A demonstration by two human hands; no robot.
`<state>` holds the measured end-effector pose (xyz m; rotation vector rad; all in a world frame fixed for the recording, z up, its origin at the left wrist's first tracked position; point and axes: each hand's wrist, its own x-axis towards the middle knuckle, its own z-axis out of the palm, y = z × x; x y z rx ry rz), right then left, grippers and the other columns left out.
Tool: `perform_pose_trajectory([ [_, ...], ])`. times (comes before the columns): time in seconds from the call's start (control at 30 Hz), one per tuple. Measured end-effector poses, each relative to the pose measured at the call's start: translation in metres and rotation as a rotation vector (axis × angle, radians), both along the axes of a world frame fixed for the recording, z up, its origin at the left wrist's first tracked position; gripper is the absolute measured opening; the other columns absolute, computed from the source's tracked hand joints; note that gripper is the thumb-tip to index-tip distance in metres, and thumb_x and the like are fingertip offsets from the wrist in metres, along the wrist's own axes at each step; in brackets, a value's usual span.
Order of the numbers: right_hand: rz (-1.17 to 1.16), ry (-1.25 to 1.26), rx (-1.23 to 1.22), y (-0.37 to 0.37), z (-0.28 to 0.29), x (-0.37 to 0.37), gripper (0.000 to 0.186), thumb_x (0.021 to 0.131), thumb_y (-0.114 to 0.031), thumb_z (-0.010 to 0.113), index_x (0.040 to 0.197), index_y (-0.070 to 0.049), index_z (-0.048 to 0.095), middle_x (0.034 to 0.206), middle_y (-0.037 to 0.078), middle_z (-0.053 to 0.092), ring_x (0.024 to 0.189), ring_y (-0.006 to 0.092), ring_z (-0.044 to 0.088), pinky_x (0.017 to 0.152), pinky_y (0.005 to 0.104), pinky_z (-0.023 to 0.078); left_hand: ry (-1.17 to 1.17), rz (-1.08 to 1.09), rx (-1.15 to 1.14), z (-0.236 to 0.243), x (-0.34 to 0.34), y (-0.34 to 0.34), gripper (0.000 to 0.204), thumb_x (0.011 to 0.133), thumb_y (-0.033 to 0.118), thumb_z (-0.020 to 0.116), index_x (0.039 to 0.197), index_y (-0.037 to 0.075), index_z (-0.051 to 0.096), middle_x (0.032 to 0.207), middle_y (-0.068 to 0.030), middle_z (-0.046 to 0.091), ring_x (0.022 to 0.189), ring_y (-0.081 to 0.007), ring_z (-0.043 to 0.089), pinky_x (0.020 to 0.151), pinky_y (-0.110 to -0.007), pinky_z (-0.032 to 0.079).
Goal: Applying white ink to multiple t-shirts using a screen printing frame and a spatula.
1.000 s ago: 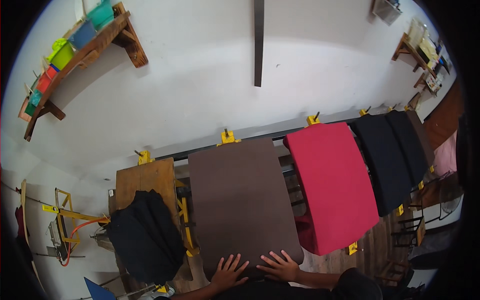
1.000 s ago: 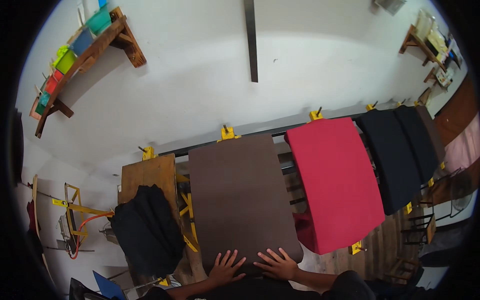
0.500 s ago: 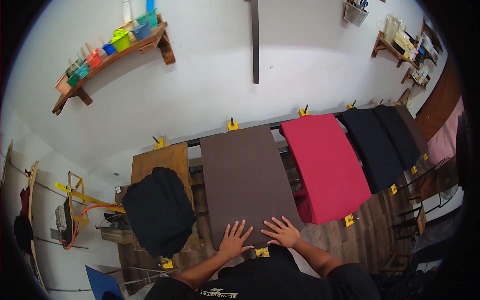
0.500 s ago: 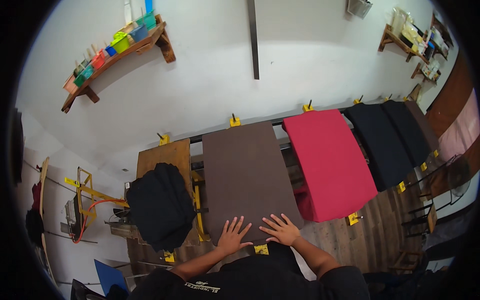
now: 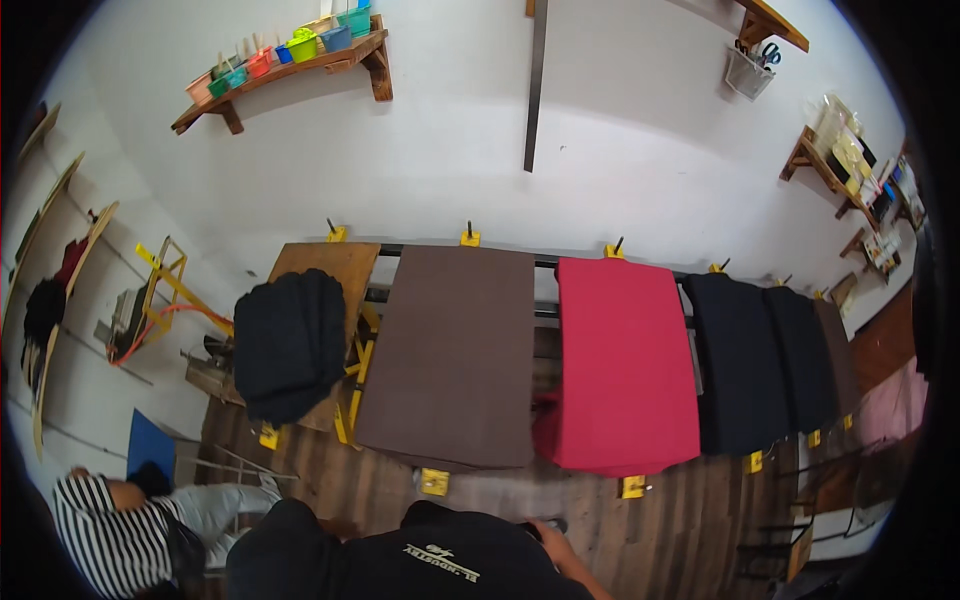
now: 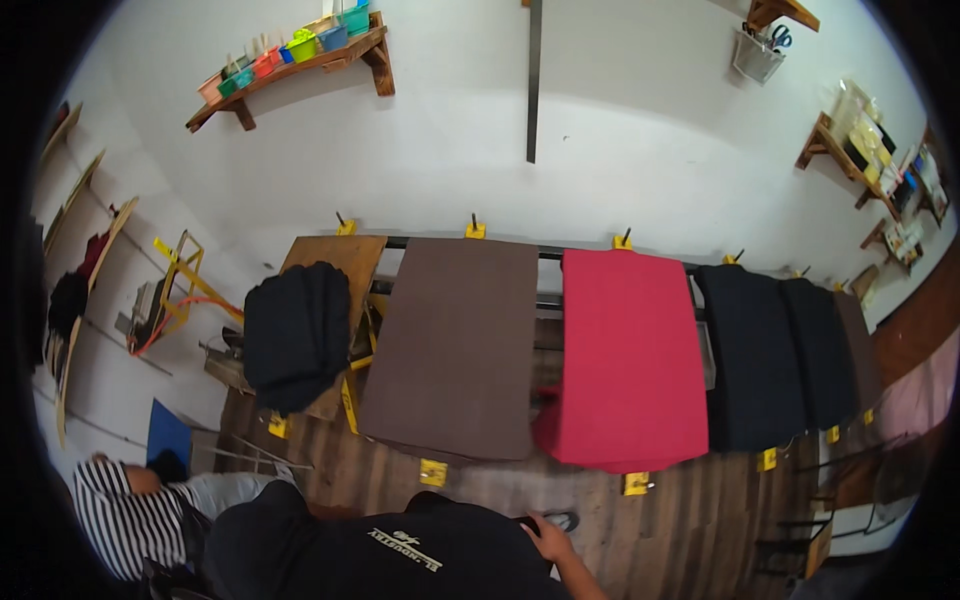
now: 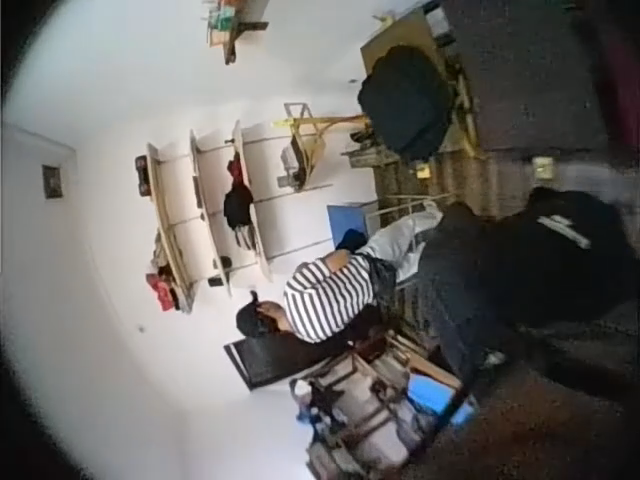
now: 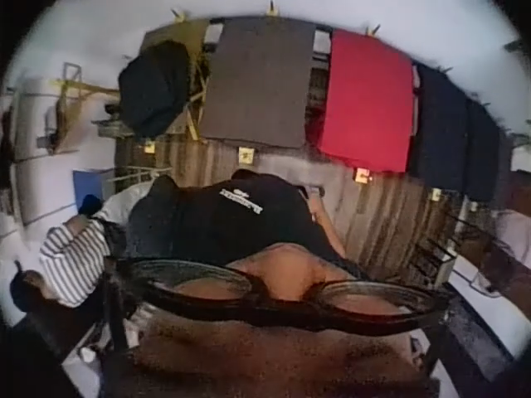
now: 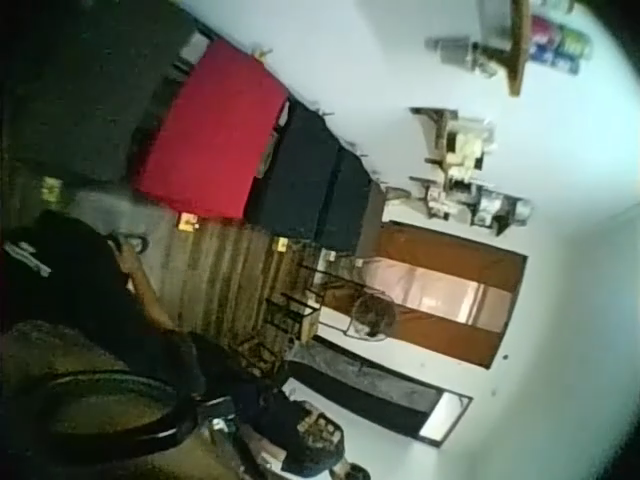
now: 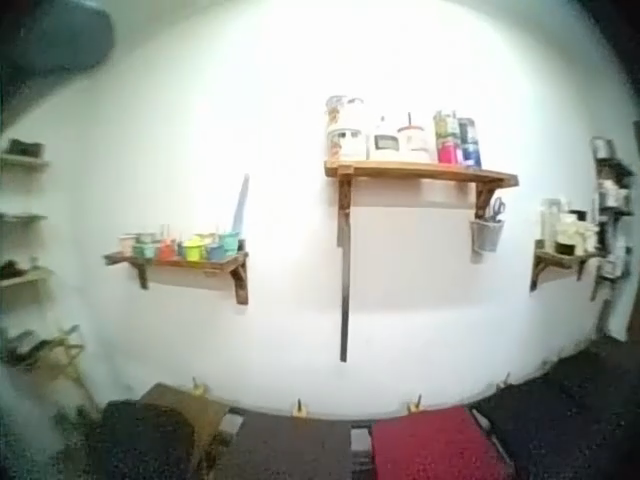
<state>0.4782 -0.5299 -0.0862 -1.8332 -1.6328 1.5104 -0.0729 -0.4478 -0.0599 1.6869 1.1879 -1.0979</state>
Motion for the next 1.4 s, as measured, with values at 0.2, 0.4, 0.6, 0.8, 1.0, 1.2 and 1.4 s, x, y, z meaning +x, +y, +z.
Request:
perform_pose_trajectory([
  [0.2, -0.658, -0.196, -0.381, -0.248, -0.080, 0.219, 0.055, 0.101, -0.050, 0.053, 0.116, 0.000, 0.067, 0.103, 0.020, 0.072, 0.096, 0.0310, 0.069, 0.085, 0.0395, 0.054, 0.145, 0.474, 0.035, -0.056, 0.109, -0.045, 0.070, 0.099, 0.064, 0.038, 0.138, 0.010, 0.059, 0.137, -0.0194, 0.052, 0.120, -0.0344, 0.053, 0.103, -0.046, 0.042],
  [0.4, -1.145, -0.083, -0.531, -0.333, -0.031, 0.344, 0.052, 0.101, -0.050, 0.054, 0.109, 0.000, 0.068, 0.094, 0.016, 0.071, 0.086, 0.0270, 0.069, 0.078, 0.0375, 0.054, -0.442, 1.698, -0.021, -0.063, 0.431, 0.004, 0.087, 0.097, 0.078, 0.027, 0.141, 0.009, 0.055, 0.133, -0.0188, 0.061, 0.120, -0.0333, 0.058, 0.103, -0.048, 0.041],
  [0.6, -1.475, 0.072, -0.449, -0.329, -0.023, 0.448, 0.050, 0.102, -0.049, 0.054, 0.101, -0.002, 0.068, 0.084, 0.011, 0.068, 0.074, 0.0216, 0.065, 0.068, 0.0347, 0.053, -0.771, 1.704, -0.367, 0.000, 0.651, 0.029, 0.103, 0.084, 0.093, 0.021, 0.152, 0.018, 0.040, 0.148, -0.0098, 0.050, 0.135, -0.0257, 0.045, 0.111, -0.051, 0.031],
  [0.8, -1.077, -0.045, -0.160, -0.309, -0.052, 0.508, 0.043, 0.103, -0.044, 0.056, 0.104, -0.002, 0.066, 0.077, 0.006, 0.067, 0.065, 0.0186, 0.064, 0.059, 0.0290, 0.051, -0.666, 2.092, 0.093, -0.003, 0.697, 0.016, 0.058, 0.082, 0.076, 0.052, 0.105, 0.025, 0.063, 0.092, 0.0026, 0.067, 0.083, -0.0171, 0.063, 0.070, -0.038, 0.049],
  [1.0, -1.089, -0.121, -0.215, -0.349, -0.034, 0.551, 0.046, 0.104, -0.046, 0.052, 0.095, -0.004, 0.068, 0.076, 0.005, 0.065, 0.064, 0.0143, 0.060, 0.058, 0.0311, 0.048, -0.656, 2.107, 0.175, -0.005, 0.697, 0.017, 0.053, 0.074, 0.071, 0.057, 0.101, 0.026, 0.060, 0.096, 0.0010, 0.063, 0.085, -0.0190, 0.058, 0.069, -0.042, 0.041],
  [1.2, -1.227, -0.065, -0.338, -0.409, -0.014, 0.673, 0.045, 0.105, -0.045, 0.051, 0.092, -0.005, 0.067, 0.075, 0.005, 0.065, 0.063, 0.0146, 0.060, 0.056, 0.0328, 0.048, -0.511, 2.461, 0.529, -0.030, 0.702, 0.019, 0.051, 0.074, 0.077, 0.051, 0.089, 0.028, 0.058, 0.097, 0.0049, 0.064, 0.086, -0.0193, 0.058, 0.071, -0.041, 0.040],
  [1.4, -1.293, -0.099, -0.457, -0.516, -0.033, 0.802, 0.044, 0.106, -0.043, 0.050, 0.088, -0.006, 0.065, 0.074, 0.005, 0.064, 0.061, 0.0148, 0.059, 0.055, 0.0346, 0.048, -0.498, 2.085, 1.443, -0.055, 0.748, 0.007, 0.063, 0.098, 0.058, 0.046, 0.134, 0.007, 0.054, 0.131, -0.0135, 0.061, 0.113, -0.0323, 0.062, 0.096, -0.049, 0.048],
])
